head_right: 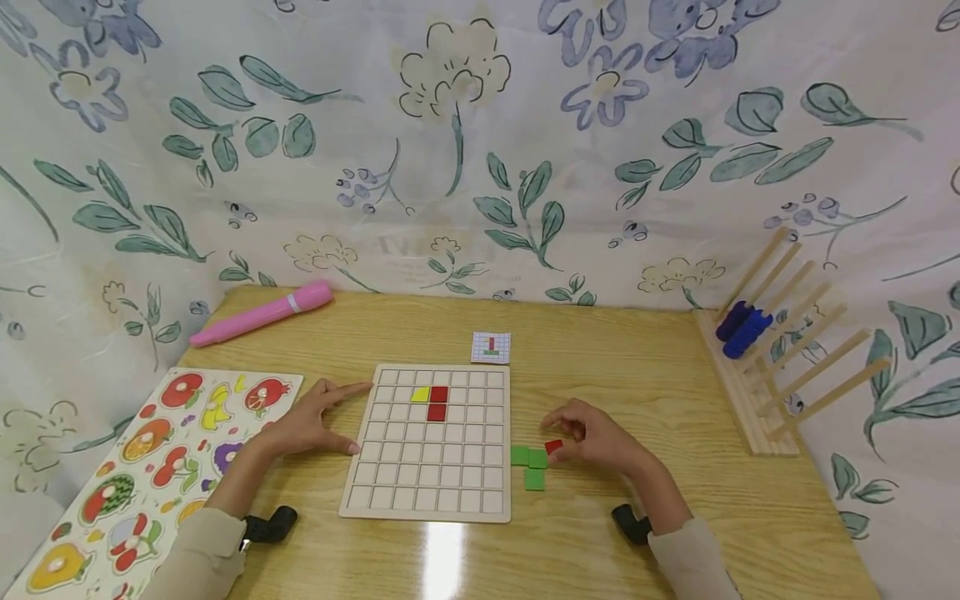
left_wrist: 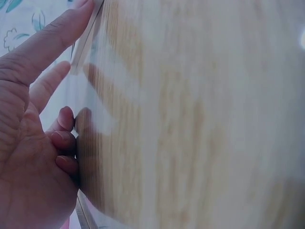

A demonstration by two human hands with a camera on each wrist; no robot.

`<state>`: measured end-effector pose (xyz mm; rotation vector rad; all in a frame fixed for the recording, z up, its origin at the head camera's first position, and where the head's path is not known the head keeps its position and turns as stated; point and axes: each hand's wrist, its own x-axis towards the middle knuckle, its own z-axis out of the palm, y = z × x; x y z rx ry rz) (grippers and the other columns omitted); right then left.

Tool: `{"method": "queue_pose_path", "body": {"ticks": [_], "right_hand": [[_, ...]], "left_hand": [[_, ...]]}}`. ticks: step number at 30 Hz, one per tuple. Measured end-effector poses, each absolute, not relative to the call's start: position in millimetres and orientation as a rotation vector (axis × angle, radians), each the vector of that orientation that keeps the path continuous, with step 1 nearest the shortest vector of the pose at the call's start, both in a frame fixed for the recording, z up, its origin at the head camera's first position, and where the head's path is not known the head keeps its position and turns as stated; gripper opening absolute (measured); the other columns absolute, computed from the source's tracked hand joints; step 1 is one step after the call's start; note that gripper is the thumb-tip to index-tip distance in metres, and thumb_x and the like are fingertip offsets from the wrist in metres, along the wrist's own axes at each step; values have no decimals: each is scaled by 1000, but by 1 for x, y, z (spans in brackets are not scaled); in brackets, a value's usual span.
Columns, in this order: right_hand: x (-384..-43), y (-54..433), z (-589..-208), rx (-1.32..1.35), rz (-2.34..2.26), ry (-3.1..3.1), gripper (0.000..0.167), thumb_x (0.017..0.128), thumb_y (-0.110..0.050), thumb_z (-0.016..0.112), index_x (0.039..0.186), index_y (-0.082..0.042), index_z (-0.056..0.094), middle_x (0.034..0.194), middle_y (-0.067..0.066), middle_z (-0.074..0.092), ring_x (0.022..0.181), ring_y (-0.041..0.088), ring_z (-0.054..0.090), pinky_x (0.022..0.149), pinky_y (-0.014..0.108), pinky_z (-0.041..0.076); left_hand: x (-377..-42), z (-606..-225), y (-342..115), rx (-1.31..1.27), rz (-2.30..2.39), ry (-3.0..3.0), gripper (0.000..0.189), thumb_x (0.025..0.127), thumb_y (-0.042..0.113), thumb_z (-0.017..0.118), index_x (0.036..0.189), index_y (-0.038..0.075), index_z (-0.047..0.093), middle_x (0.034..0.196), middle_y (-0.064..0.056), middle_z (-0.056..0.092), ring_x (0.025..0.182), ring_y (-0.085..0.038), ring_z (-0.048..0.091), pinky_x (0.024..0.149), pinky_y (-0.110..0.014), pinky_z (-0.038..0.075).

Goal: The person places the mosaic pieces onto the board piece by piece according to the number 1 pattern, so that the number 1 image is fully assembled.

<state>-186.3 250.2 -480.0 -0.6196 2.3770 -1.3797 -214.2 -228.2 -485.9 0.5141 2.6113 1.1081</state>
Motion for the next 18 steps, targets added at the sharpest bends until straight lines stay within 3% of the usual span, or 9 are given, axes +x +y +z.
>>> {"method": "queue_pose_path", "body": {"ticks": [18], "right_hand": [[-181, 257, -481, -682, -1305, 2428, 34, 81, -13, 82, 112, -3, 70, 91, 9, 52, 71, 11, 37, 62, 23, 35]], "left_hand": [[-216, -488, -228, 493, 1104, 2608, 98, 62, 38, 93, 148, 24, 49, 98, -9, 35, 91, -23, 35, 81, -39, 32]]}}
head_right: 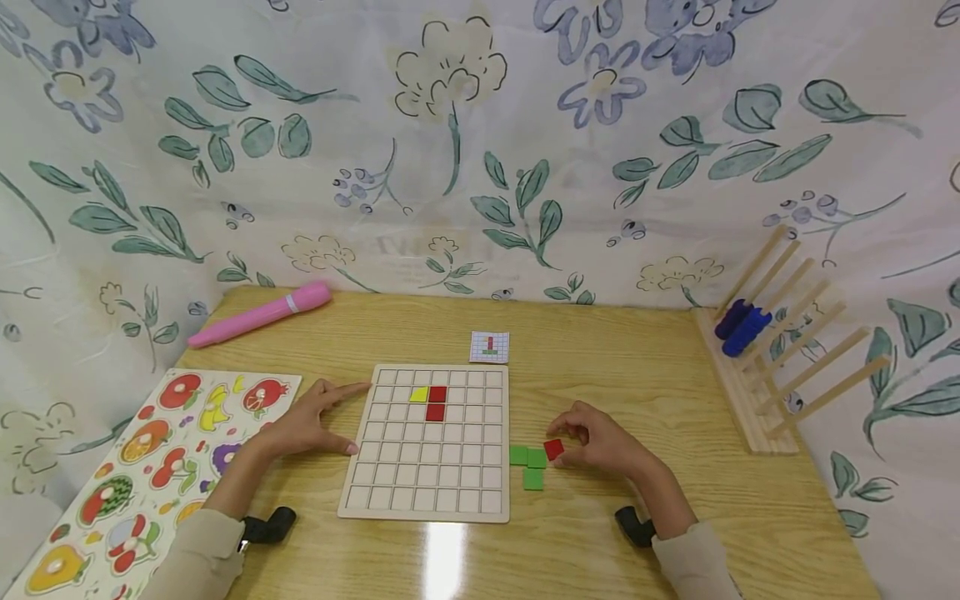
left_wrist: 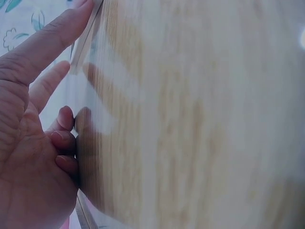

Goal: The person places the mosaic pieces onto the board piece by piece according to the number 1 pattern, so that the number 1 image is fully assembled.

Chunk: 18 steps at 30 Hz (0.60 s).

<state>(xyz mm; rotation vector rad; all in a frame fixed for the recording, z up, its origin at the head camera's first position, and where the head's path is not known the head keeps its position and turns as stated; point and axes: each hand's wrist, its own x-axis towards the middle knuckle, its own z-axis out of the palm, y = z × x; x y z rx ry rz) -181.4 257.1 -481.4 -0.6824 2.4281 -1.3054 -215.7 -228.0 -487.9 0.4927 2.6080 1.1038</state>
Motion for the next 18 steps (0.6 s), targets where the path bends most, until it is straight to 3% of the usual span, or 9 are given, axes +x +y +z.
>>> {"method": "queue_pose_path", "body": {"ticks": [18], "right_hand": [[-180, 257, -484, -662, -1272, 2480, 23, 83, -10, 79, 103, -4, 70, 85, 6, 46, 71, 11, 38, 63, 24, 36]], "left_hand": [[-216, -488, -229, 501, 1105, 2605, 98, 63, 39, 93, 148, 23, 49, 97, -9, 35, 89, -22, 34, 79, -39, 32]]}}
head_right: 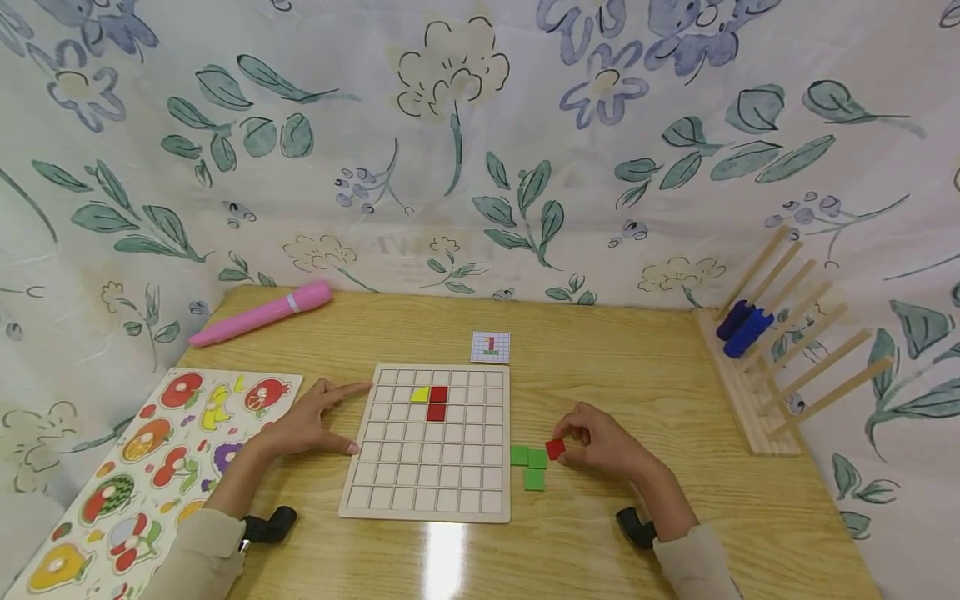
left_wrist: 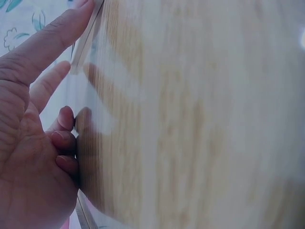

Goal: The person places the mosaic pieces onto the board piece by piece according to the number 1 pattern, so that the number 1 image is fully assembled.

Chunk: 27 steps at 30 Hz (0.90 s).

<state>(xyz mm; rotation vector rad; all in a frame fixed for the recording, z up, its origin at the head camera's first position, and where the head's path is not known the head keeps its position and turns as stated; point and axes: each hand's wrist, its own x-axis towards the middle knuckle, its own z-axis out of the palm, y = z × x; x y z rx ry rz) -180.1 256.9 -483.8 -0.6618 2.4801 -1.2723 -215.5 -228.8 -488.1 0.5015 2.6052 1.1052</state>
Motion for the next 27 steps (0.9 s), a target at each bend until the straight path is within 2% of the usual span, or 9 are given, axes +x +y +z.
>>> {"method": "queue_pose_path", "body": {"ticks": [9, 17, 27], "right_hand": [[-182, 250, -483, -735, -1123, 2620, 18, 80, -12, 82, 95, -8, 72, 81, 1, 45, 70, 7, 39, 61, 22, 38], [-182, 249, -479, -700, -1166, 2661, 18, 79, -8, 82, 95, -6, 73, 81, 1, 49, 70, 7, 42, 61, 22, 40], [-183, 243, -473, -673, -1204, 2649, 19, 80, -10, 82, 95, -7, 71, 81, 2, 47, 70, 8, 42, 61, 23, 39]], "left_hand": [[-216, -488, -230, 496, 1106, 2612, 98, 62, 39, 93, 148, 24, 49, 97, -9, 35, 89, -22, 34, 79, -39, 32], [-215, -489, -229, 510, 1114, 2616, 98, 62, 38, 94, 148, 23, 49, 96, -8, 34, 88, -21, 33, 78, -39, 32], [-216, -491, -230, 489, 1110, 2615, 97, 62, 38, 93, 148, 25, 49, 97, -8, 35, 89, -22, 35, 80, -38, 32]]}}
